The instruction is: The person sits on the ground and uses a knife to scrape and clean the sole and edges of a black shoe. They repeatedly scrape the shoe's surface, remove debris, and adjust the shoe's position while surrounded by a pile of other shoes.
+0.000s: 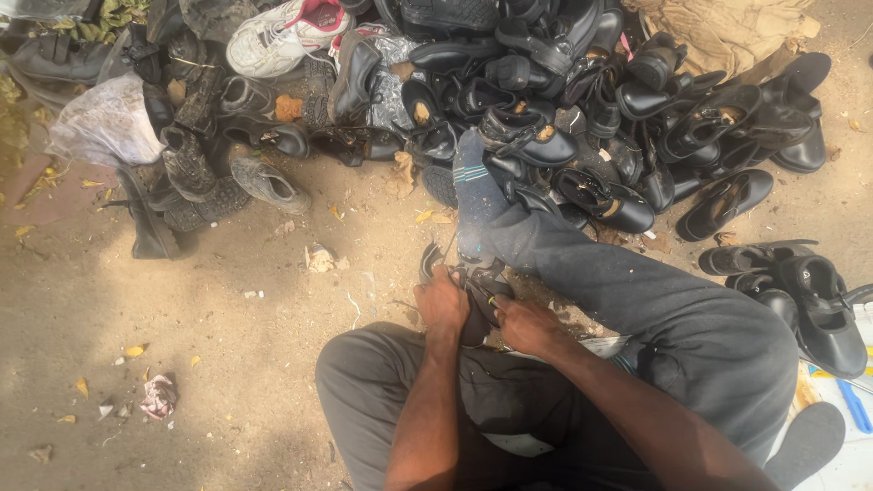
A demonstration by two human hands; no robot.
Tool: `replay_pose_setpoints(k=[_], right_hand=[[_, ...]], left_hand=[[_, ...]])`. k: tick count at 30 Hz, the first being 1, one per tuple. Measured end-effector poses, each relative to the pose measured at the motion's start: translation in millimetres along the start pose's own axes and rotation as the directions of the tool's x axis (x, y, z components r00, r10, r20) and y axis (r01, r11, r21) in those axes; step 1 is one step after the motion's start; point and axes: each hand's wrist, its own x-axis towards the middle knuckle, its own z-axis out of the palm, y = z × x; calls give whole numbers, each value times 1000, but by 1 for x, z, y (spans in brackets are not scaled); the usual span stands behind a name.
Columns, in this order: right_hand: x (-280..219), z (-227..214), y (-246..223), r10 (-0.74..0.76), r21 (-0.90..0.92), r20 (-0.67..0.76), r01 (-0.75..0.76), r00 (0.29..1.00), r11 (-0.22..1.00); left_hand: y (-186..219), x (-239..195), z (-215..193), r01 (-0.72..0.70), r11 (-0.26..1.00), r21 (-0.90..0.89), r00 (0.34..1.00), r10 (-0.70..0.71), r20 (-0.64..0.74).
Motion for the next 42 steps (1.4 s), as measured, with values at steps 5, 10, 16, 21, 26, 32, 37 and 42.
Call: replay_pose_setpoints(k=[5,10,16,21,26,32,37,42], right_hand=[[1,0,-13,-64,-79,25,66,998,995],[-17,9,-9,-100,-117,72,108,992,987],[-15,-4,17,-75,-48,42,77,996,996],[-4,-14,-24,81,-32,226,-76,971,997],[-91,-54,37,-58,14,214,56,975,998],[-75,-67,1,70,-131,184,-46,981,990],[-35,-55,-45,-26,-291,310,121,950,949],[-117,-97,29,31,-332,252,57,967,941]], left_hand=[[-8,-5,0,-125,992,32,984,128,-124],[-30,-21,-8,-75,997,26,985,78,-152],[-7,-30,-8,-345,935,80,848,347,-401],[-17,-46,-26,-421,905,-60,853,373,-364],[-18,-92,-46,-390,912,-125,853,307,-422],[-16,-117,-39,-413,897,-156,863,330,-383],[-17,-121,-47,-491,858,-148,800,377,-466],[-35,-163,-76,-358,866,-350,844,139,-518]])
